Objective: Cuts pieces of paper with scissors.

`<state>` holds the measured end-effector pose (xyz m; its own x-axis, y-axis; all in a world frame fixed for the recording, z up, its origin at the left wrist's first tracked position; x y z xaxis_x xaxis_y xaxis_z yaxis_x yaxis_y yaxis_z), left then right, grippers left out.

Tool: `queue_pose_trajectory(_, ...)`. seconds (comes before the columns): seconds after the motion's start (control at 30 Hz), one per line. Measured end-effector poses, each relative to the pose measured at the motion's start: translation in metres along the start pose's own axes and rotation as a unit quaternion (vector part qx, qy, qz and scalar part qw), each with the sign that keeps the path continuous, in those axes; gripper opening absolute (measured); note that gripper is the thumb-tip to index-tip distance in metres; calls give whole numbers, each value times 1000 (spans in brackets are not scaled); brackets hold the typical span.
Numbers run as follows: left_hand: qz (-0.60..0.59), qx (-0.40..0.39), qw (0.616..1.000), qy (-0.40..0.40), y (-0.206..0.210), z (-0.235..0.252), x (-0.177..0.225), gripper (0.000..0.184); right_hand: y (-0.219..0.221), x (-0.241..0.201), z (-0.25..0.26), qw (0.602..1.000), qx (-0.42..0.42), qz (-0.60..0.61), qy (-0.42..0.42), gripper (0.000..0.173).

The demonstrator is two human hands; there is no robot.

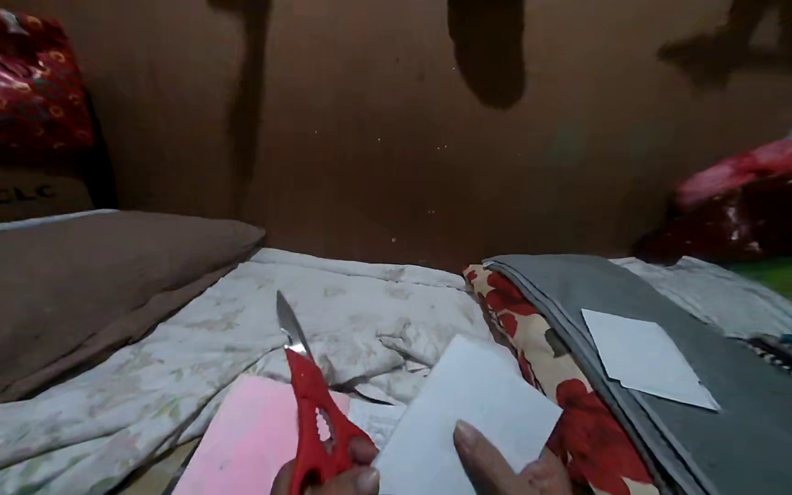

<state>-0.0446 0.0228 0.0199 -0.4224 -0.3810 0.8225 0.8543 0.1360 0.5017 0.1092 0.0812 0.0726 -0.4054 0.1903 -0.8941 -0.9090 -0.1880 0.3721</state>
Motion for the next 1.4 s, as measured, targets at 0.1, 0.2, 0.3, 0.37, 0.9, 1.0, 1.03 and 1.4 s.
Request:
queue_pose_trajectory(0.1,-16,20,1000,9,-6,3,-1,23,4,4,-3,1000,-21,-22,1,22)
queue_pose_trajectory(0.2,-3,37,999,10,-11,3,0,21,5,5,-5,998,-46,-49,5,23)
queue_pose_trajectory(0.3,3,39,999,17,-11,2,0,22,6,8,-6,995,-72,-67,11,23)
queue_pose_trajectory(0.37,15,36,999,17,-11,3,0,22,6,11,-6,993,-88,-74,12,23)
queue_pose_trajectory(0.9,46,104,993,24,-10,3,11,19,0,15,-6,952,-260,-160,21,26)
queue_pose_trajectory(1.0,81,93,992,36,-9,3,11,20,-1,11,-2,962,-229,-151,-1,27)
queue_pose_trajectory(1.03,100,83,991,39,-8,3,10,19,-2,10,1,961,-223,-161,-12,26)
queue_pose_trajectory(1.4,290,32,950,114,8,-4,5,12,-12,9,9,920,-251,-279,-112,9)
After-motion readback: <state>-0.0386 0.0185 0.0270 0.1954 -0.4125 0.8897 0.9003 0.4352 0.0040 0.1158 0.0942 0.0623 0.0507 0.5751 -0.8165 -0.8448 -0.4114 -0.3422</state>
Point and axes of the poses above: each hand's wrist, its own z-axis towards the middle knuckle, its own y-axis out of the palm, x = y × z, the point moved 3 cm from there along z, towards the middle knuckle, and after that the axes turned 1 degree about -y, right-handed, at the moved point
